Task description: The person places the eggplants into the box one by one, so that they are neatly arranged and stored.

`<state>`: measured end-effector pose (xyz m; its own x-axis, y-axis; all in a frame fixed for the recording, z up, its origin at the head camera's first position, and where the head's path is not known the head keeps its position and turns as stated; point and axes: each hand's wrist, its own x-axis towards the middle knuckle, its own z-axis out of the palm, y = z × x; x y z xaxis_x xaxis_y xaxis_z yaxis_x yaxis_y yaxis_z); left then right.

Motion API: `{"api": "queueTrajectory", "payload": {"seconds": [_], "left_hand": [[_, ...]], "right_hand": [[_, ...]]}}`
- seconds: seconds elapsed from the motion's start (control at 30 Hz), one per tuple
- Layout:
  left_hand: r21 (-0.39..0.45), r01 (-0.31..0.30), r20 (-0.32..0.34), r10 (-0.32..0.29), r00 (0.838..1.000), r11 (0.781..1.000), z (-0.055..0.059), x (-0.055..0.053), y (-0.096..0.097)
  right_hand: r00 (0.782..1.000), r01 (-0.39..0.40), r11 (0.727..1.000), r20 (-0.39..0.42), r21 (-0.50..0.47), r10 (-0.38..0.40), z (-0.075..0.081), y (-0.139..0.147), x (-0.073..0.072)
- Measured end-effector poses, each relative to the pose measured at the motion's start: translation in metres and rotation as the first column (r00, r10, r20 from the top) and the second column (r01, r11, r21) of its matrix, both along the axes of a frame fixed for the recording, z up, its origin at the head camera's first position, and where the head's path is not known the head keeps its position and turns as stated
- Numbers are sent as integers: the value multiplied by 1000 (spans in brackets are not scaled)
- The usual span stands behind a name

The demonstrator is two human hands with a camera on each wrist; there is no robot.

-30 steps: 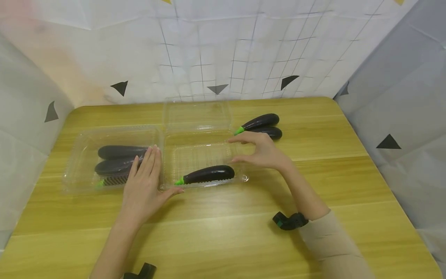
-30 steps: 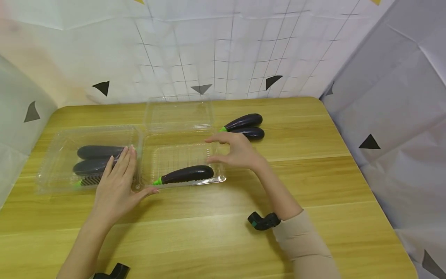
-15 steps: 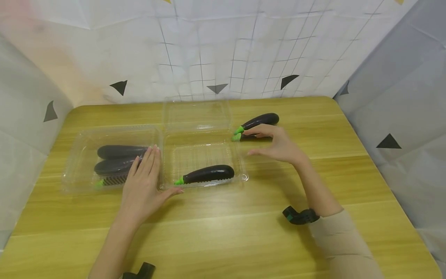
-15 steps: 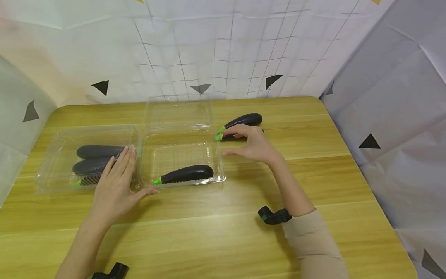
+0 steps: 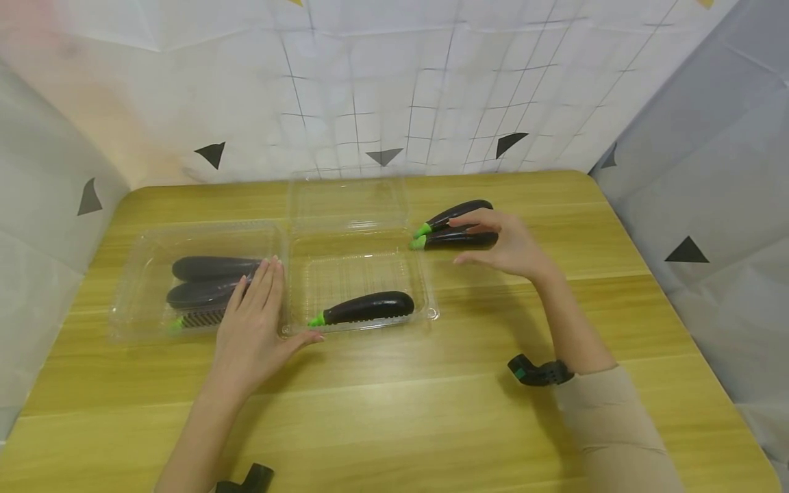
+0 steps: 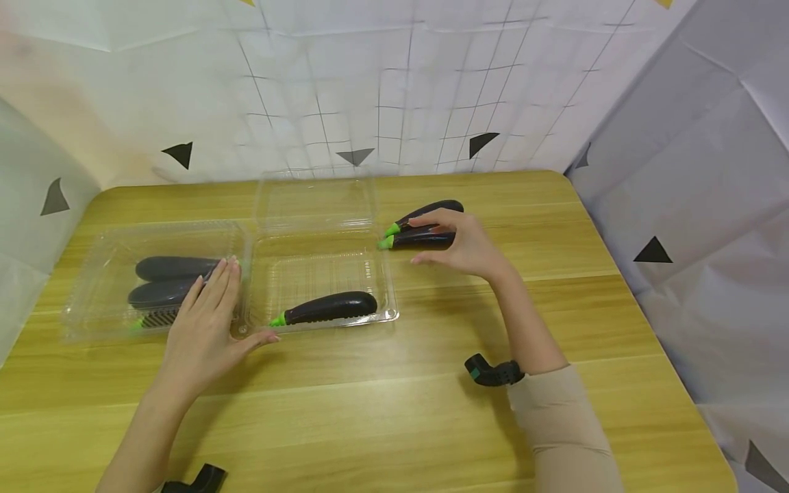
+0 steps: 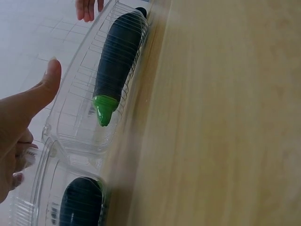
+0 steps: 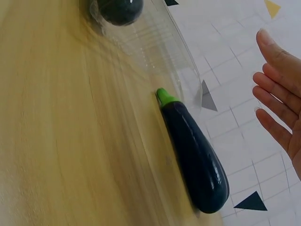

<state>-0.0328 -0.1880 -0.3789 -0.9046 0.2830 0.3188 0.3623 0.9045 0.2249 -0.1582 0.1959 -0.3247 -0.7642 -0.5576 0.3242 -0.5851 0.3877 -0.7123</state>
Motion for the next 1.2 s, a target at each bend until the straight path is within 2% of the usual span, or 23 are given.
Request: {"api": "queueTrajectory", "payload": {"seconds": [0.3, 0.67, 0.73, 0.97, 1.2], "left_hand": [[1, 3, 2, -3, 1000, 1000, -1, 0, 0], [-7, -3, 8, 4, 1000, 1000, 0, 0, -1], [-8, -5, 10, 5, 1000, 1000, 0, 0, -1], [-6, -8, 17, 8, 1000, 1000, 0, 0, 0], [-4, -4, 16, 4, 1000, 1000, 1, 1, 0]], "right_hand": [[994, 76, 996, 72, 44, -79, -5, 10, -5], [981, 116, 992, 150, 42, -121, -15, 21, -13], [979, 125, 991, 155, 46, -130, -19, 24, -16], [973, 162, 986, 156, 47, -168, -52, 39, -39], [965, 203, 974, 146, 96, -216, -66, 46, -48]]}}
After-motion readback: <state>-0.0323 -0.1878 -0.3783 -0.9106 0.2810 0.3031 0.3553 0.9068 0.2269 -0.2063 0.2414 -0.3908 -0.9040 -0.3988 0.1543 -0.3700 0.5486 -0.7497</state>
